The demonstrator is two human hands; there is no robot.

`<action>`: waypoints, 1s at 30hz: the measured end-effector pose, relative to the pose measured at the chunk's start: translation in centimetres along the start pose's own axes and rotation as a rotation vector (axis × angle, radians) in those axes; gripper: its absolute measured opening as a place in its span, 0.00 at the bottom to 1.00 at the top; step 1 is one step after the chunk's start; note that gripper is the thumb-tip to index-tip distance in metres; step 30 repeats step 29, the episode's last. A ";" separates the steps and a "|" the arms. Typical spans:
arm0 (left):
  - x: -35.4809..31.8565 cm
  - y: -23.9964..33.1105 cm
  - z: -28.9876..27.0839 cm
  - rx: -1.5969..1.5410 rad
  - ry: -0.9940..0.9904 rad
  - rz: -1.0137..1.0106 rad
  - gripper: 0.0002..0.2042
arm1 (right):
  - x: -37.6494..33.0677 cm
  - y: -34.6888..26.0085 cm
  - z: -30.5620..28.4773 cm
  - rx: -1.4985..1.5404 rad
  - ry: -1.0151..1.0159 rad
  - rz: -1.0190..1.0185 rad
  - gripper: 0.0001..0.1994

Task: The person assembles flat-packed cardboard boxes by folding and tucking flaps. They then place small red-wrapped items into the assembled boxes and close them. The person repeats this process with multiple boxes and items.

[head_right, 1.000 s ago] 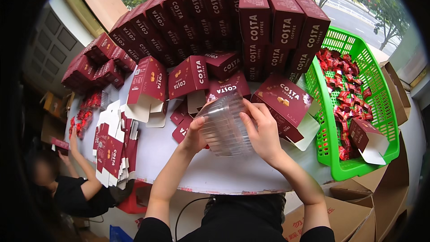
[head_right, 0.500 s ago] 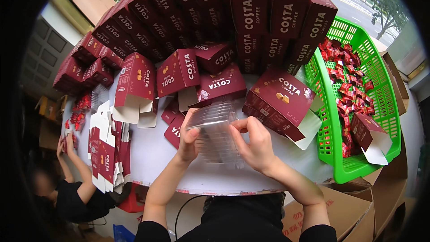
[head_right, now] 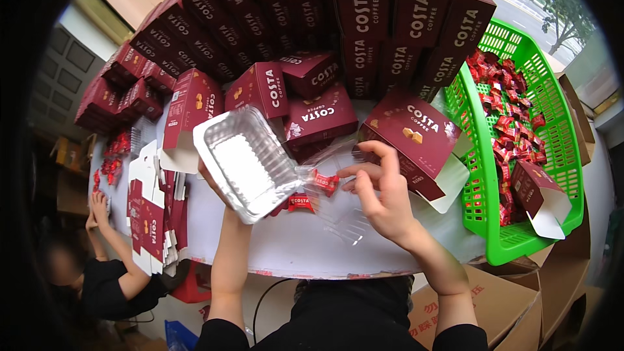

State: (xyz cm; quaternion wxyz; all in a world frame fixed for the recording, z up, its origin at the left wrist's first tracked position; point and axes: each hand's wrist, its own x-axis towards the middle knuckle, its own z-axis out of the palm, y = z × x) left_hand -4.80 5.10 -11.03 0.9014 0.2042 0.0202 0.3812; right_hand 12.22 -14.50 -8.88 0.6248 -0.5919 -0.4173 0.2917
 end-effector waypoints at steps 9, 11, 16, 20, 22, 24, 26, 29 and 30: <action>0.3 1.6 -4.3 0.481 0.195 0.447 0.25 | 0.4 -1.0 -0.6 -0.851 -0.345 -0.085 0.17; 0.3 1.3 -3.0 0.408 0.223 0.399 0.26 | 0.5 -1.9 -1.9 -0.890 -0.539 -0.048 0.17; 0.0 0.4 -0.5 0.191 -0.029 0.190 0.31 | -0.1 0.0 -0.9 -1.059 -0.323 0.038 0.15; -0.2 0.1 -0.8 0.072 -0.060 -0.016 0.40 | 0.2 -0.3 0.5 -0.976 0.008 -0.428 0.22; -0.6 -0.3 -0.1 0.054 -0.082 -0.121 0.40 | 0.3 -1.0 0.7 -0.780 0.028 -0.434 0.20; -1.0 -0.4 -0.5 0.162 -0.081 -0.175 0.40 | 0.2 -1.8 1.2 -0.597 0.052 -0.416 0.17; -1.1 -0.3 -1.4 0.364 -0.185 -0.154 0.38 | -0.1 -2.2 2.0 -0.506 0.088 -0.280 0.15; -1.2 -0.6 -1.6 0.596 -0.237 -0.120 0.40 | -0.2 -0.5 2.5 -0.701 0.110 -0.365 0.17; -1.2 -0.6 -1.6 0.596 -0.237 -0.120 0.40 | -0.2 -0.5 2.5 -0.701 0.110 -0.365 0.17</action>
